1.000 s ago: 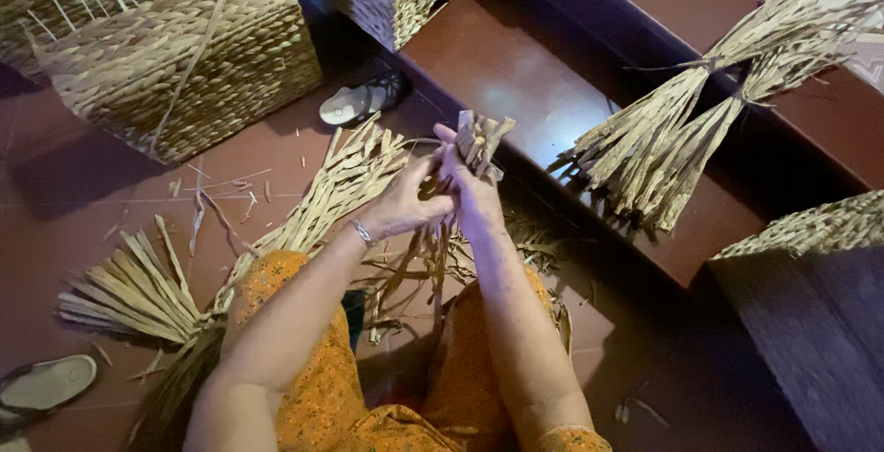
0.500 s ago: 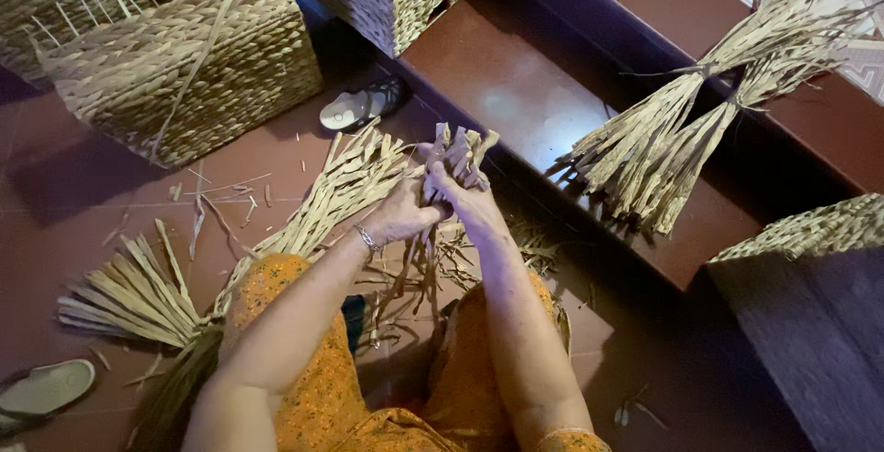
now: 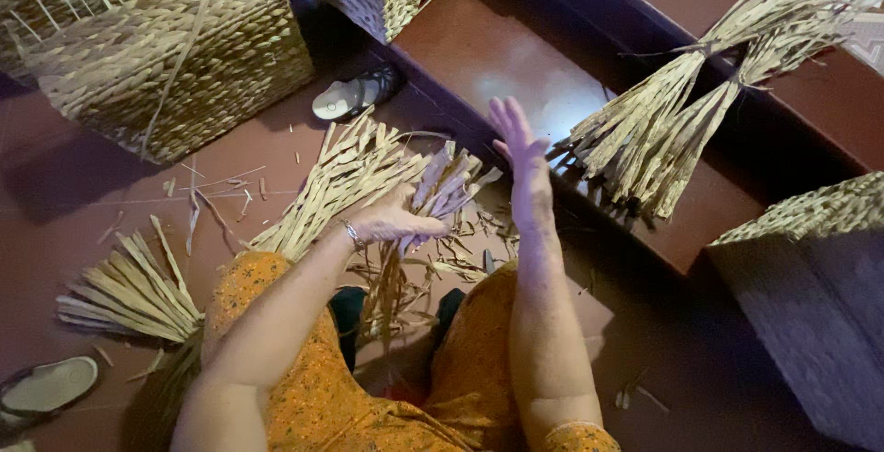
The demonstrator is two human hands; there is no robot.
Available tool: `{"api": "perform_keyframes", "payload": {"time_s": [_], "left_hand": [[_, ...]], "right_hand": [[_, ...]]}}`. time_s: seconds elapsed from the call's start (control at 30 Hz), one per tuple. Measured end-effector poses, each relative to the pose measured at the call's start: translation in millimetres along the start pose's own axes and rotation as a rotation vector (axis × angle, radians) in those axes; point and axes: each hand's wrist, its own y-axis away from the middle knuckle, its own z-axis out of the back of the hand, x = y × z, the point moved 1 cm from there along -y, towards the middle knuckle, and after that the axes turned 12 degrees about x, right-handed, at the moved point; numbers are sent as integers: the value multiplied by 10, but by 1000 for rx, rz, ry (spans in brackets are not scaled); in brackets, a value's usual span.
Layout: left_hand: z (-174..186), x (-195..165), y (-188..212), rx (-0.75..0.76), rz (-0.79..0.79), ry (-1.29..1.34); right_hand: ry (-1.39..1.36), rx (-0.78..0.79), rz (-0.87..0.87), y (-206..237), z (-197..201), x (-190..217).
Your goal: The person sits on the floor and uses scissors to trim and align bundles of dried plant strips. They repeatedly gather strips, cut them to length, and place the trimmed bundles on a nearby step.
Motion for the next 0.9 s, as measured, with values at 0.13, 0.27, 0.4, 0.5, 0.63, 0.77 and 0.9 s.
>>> {"api": "perform_keyframes", "payload": {"time_s": [0.13,0.27,0.4,0.5,0.63,0.77,0.9], "left_hand": [[-36,-31,-78,26,-121,-156],[-33,-31,-69,-87,-104,-75],[14,-89,4,-119,-134,90],[43,-149,41,-154,-199,191],[42,-178,52,-120,-314,325],[54,-133,38,-74,-264,386],[74,-57,33,-58,-192,340]], "right_hand": [[196,217,5,-14,-164,-89],[-232,134,-203,15,-107,-259],[91,-105,17,61,48,-295],[254,-73,-54,78,38,-316],[158,-44,-166,35,-139,-414],[-62,-61,-176,63,-149,-491],[-80,-72,-165,44,-129,-588]]}}
